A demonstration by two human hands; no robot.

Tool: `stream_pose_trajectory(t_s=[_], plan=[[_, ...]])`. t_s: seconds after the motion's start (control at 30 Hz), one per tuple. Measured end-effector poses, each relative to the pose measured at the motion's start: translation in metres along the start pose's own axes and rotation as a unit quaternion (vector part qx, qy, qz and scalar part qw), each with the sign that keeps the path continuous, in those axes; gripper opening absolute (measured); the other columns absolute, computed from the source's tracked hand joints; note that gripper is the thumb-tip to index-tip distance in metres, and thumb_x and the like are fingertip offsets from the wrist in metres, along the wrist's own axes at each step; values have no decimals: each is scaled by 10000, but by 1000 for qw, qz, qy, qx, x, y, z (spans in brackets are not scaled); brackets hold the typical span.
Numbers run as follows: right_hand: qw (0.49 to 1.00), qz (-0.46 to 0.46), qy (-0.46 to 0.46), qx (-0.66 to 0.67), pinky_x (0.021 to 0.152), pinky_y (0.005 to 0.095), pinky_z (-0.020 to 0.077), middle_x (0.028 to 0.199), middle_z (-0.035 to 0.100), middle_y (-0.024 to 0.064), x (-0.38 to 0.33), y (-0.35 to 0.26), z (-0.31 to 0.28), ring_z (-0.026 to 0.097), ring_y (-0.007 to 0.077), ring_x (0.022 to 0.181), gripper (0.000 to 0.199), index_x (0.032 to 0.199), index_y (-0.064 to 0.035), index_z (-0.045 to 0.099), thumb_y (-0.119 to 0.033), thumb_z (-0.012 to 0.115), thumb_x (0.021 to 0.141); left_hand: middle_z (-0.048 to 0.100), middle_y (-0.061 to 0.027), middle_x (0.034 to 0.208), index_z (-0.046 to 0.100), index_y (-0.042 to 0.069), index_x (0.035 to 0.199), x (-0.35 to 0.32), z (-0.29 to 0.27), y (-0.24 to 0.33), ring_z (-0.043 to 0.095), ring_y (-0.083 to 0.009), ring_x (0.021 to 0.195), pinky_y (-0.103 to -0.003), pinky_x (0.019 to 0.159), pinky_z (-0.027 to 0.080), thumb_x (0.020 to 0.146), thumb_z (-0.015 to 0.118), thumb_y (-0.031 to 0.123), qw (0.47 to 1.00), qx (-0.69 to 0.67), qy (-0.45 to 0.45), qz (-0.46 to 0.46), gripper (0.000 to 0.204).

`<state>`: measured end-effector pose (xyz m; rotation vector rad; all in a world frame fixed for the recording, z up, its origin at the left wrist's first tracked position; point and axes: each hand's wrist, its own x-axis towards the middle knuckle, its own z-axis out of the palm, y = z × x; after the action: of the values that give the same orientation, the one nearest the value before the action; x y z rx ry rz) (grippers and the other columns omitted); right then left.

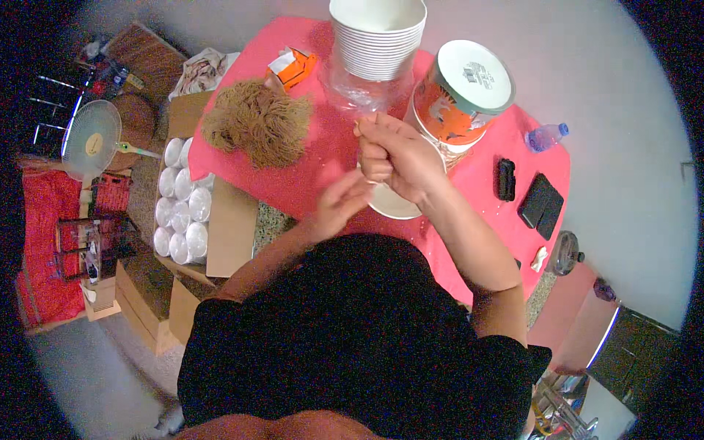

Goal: Attaching plastic or wire handles to decorative paper buckets.

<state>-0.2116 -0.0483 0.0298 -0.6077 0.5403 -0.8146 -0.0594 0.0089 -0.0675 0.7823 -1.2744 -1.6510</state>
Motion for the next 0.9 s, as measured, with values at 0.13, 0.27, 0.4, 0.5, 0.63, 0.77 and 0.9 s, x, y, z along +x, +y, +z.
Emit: stream_pose_trajectory(t_s=[0.13, 0.27, 0.4, 0.5, 0.63, 0.77, 0.9], plan=[[986, -123, 105, -37, 409, 212, 195, 567, 281, -52, 22, -4, -9, 246, 55, 454, 140, 870, -65, 480, -185, 441, 930, 518, -21, 829, 513, 12, 990, -1, 13, 4, 512, -109, 803, -236, 753, 419, 960, 408, 173, 982, -97, -142, -82, 195], [977, -178, 112, -39, 410, 223, 205, 559, 282, -44, 30, -16, -45, 255, 63, 459, 219, 724, -92, 405, -176, 427, 925, 463, -14, 713, 504, 18, 874, -26, -9, -27, 515, -124, 705, -274, 704, 459, 963, 392, 199, 969, -181, -99, -138, 231], [962, -190, 180, -73, 408, 213, 191, 551, 284, -38, 35, 3, -63, 250, 60, 451, 254, 698, -102, 375, -182, 423, 935, 477, -6, 706, 503, 20, 848, -30, -19, -13, 516, -113, 662, -278, 627, 491, 951, 419, 206, 938, -214, -68, -266, 229], [963, -150, 208, -79, 406, 217, 183, 546, 269, -39, 35, 8, -62, 242, 63, 445, 240, 721, -98, 396, -184, 414, 944, 508, -13, 724, 525, 14, 916, -27, -27, -17, 511, -94, 632, -244, 610, 475, 930, 467, 172, 967, -128, -48, -217, 168], [984, -105, 141, -7, 400, 219, 181, 549, 260, -43, 25, 12, -51, 228, 63, 439, 200, 772, -89, 437, -179, 410, 948, 529, -10, 729, 532, 11, 1011, -9, -9, -5, 500, -71, 611, -212, 584, 444, 905, 518, 126, 997, -7, 24, -77, 157], [993, -57, 63, 82, 406, 215, 200, 550, 271, -50, 25, 12, -27, 226, 61, 437, 141, 855, -80, 485, -168, 420, 943, 517, 1, 754, 499, 10, 1129, 19, 15, -5, 481, -77, 635, -205, 566, 408, 911, 499, 95, 998, -19, 61, -20, 234], [990, -100, 52, 82, 410, 217, 202, 547, 279, -45, 31, 1, -40, 247, 66, 440, 128, 885, -68, 490, -171, 433, 935, 526, -9, 755, 527, 25, 1015, 19, 10, -11, 430, -64, 584, -187, 507, 341, 937, 463, 196, 994, -79, 9, -79, 199]])
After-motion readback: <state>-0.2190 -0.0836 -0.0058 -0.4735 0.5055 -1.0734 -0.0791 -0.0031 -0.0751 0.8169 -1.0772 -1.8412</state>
